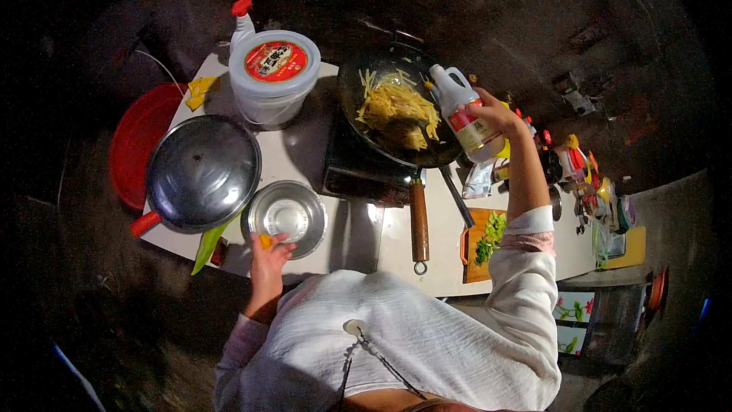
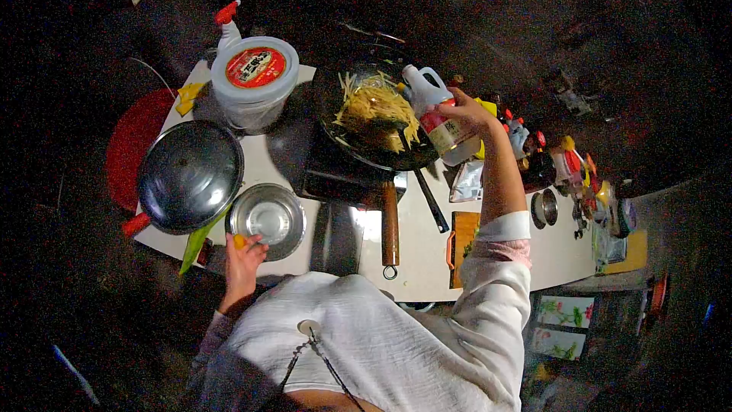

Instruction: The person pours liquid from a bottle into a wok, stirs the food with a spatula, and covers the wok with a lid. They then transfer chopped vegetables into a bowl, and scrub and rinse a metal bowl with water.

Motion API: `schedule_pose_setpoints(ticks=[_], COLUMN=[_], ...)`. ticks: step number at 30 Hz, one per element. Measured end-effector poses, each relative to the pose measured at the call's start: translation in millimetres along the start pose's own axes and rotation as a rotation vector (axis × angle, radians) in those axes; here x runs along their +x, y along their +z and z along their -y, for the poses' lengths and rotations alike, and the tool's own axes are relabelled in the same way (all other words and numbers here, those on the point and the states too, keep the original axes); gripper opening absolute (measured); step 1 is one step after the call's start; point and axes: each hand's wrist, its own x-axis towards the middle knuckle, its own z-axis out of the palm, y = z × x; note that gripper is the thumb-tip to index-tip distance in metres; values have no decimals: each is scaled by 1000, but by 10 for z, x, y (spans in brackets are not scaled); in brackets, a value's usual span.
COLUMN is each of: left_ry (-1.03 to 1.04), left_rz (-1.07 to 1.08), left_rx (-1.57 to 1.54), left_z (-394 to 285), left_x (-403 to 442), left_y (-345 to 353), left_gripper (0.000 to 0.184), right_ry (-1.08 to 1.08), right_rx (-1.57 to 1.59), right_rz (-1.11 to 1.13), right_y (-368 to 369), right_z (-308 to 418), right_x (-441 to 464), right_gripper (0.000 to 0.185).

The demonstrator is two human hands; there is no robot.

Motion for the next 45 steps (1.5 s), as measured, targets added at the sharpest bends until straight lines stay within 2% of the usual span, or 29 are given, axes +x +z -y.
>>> schedule_pose_setpoints(ticks=[8, 13, 18, 23, 26, 32, 35, 37, 43, 45], left_ry=[22, 26, 0, -34, 5, -22, -24, -24, 17, 71], left_rz=[14, 61, 66, 31, 44, 18, 59, 78, 136, 114], left_rx=[17, 12, 0, 22, 52, 47, 31, 15, 40, 123], left_z=[-23, -8, 27, -7, -27, 4, -7, -14, -168, -252], left_x=[6, -5, 6, -7, -22, 4, 22, 29, -4, -1], left_y=[-19, 2, 4, 35, 48, 10, 10, 10, 151, 358], left_gripper=[49, 45, 42, 43, 44, 45, 45, 45, 44, 40], right_ry=[-98, 29, 108, 185, 211, 117, 29, -90, -191, -366], right_rx=[187, -14, 23, -11, -101, -22, 93, 320, 491, 633], right_rz=[-14, -63, -36, -48, -128, -73, -150, -118, -280, -366], right_y=[-19, -119, -261, -266, -254, -254, -223, -259, -338, -218], right_z=[84, -52, -433, -256, -201, -235, -185, -172, -351, -358], right_x=[-240, -359, -215, -345, -409, -375, -437, -485, -696, -932], right_gripper=[92, 93, 97, 96, 94, 91, 80, 73, 75, 78])
